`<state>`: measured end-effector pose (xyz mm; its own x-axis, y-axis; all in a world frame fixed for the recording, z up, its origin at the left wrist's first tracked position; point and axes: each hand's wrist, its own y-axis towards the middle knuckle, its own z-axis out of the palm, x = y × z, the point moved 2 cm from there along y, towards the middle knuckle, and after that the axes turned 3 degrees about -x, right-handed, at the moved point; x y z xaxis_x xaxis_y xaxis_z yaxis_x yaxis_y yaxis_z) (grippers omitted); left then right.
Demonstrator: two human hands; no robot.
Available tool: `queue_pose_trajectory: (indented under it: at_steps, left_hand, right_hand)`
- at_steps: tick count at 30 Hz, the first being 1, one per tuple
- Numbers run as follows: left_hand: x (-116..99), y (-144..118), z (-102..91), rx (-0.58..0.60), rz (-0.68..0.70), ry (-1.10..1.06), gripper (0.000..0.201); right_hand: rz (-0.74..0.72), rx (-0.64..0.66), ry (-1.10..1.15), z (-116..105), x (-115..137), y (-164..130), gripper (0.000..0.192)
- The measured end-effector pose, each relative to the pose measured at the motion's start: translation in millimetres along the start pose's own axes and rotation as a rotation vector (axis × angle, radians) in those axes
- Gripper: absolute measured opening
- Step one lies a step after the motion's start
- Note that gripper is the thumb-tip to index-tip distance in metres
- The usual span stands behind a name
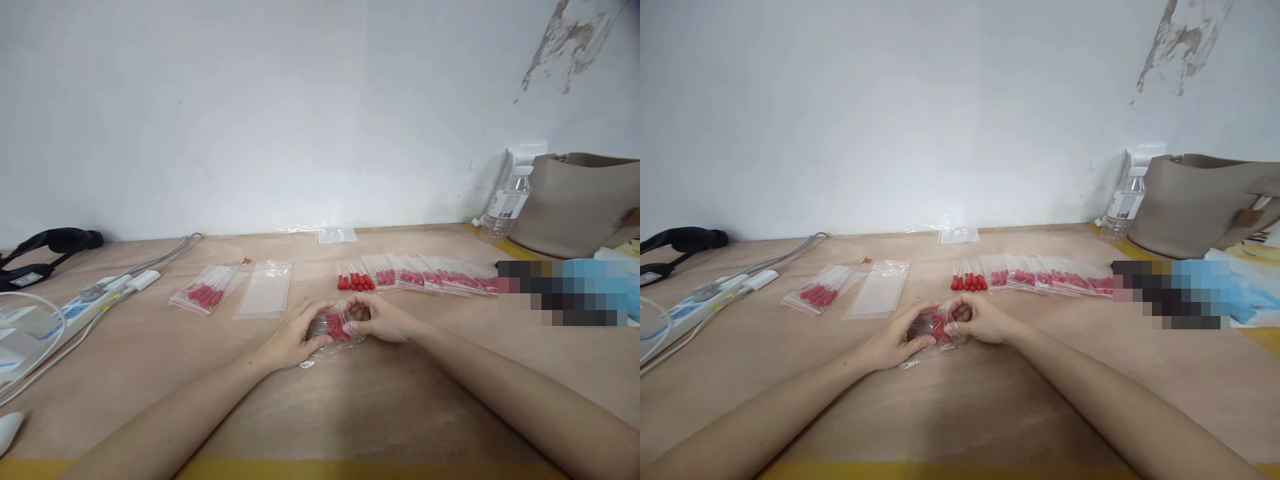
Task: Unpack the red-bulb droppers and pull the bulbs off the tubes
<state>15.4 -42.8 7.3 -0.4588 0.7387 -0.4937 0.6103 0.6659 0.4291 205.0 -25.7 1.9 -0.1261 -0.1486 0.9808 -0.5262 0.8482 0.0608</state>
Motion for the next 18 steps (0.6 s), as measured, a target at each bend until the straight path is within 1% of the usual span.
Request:
queue_pose_trajectory:
  at_steps: [3,5,7,9,11,14,16,18]
  left_hand:
    - [-3,1,-0.7,0.0,0.008,-0.007,0.043]
    - [-4,2,-0.7,-0.005,0.007,-0.008,0.042]
    - [-4,2,-0.2,-0.018,0.0,-0.009,0.041]
    - [-2,1,0.6,-0.037,-0.01,-0.01,0.04]
    - [1,0,1.3,-0.05,-0.024,-0.008,0.039]
    - [5,-1,1.9,-0.041,-0.062,-0.006,0.04]
    - [7,-1,2.1,-0.03,-0.091,-0.011,0.041]
    - [9,-1,2.2,-0.024,-0.115,-0.017,0.041]
  right_hand:
    - [0.005,0.078,-0.026,3,1,-2,0.046]
    - [0.007,0.109,-0.077,5,1,-4,0.045]
    - [-0.016,0.065,-0.142,7,-1,-5,0.037]
    - [-0.062,-0.015,-0.197,7,-2,-4,0.03]
    - [-0.087,-0.087,-0.194,5,-2,-3,0.026]
    - [-0.024,-0.16,-0.106,-1,-4,-1,0.025]
    - [-0.007,-0.166,-0.06,-4,-3,-1,0.025]
    - [-0.035,-0.12,-0.036,-5,-2,-1,0.028]
